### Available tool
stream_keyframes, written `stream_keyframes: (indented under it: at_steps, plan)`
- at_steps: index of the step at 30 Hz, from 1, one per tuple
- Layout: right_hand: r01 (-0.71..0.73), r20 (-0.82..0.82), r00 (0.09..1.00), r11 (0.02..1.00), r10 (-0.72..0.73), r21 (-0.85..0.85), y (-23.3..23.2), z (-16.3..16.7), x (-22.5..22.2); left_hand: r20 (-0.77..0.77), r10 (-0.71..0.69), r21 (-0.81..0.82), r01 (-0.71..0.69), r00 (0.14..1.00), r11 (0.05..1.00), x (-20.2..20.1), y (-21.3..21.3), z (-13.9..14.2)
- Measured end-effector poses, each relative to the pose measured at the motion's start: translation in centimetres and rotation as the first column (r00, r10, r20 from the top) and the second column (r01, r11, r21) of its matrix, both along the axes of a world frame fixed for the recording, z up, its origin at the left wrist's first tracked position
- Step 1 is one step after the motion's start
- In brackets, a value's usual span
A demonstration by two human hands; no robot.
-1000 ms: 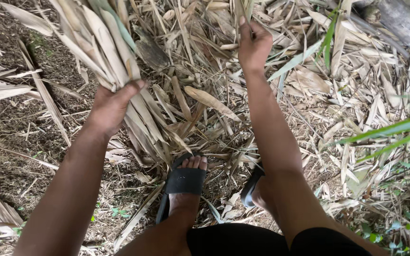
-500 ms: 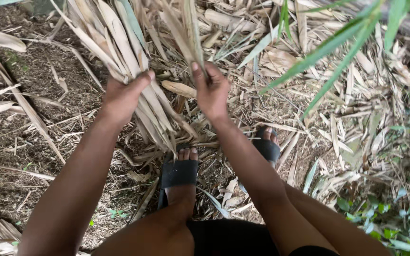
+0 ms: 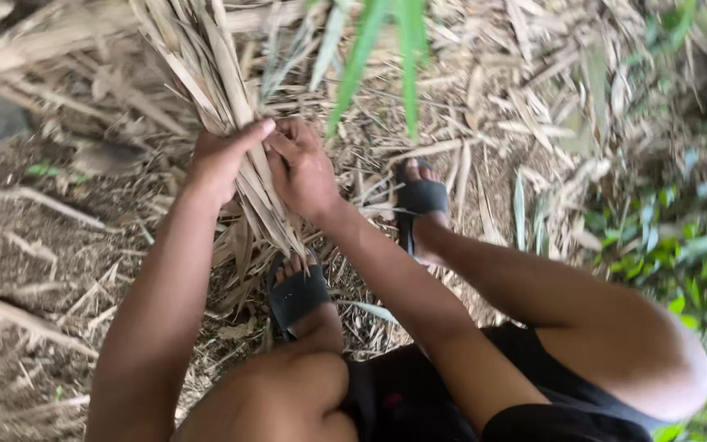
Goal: The person gathers dry fallen palm leaves from the ground, pulling individual leaves and adding them to a bundle held in one hand. They then carry the bundle to a woven sack, place the leaves inside, and continue picking up more dry leaves from the ground.
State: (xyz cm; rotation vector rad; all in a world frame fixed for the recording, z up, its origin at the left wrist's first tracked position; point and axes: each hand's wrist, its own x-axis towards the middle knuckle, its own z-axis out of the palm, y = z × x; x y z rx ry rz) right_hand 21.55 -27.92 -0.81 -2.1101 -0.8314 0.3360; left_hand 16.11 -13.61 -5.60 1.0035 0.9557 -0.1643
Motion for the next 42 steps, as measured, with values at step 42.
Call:
stream_keyframes:
  at_steps: [42]
  plan:
    - [-0.318, -0.46, 0.794, 0.374, -0.397, -0.871, -45.8, -11.6, 8.5, -0.302, -0.877, 0.213, 0.923, 0.374, 0.32, 17.8, -23.9, 5.4]
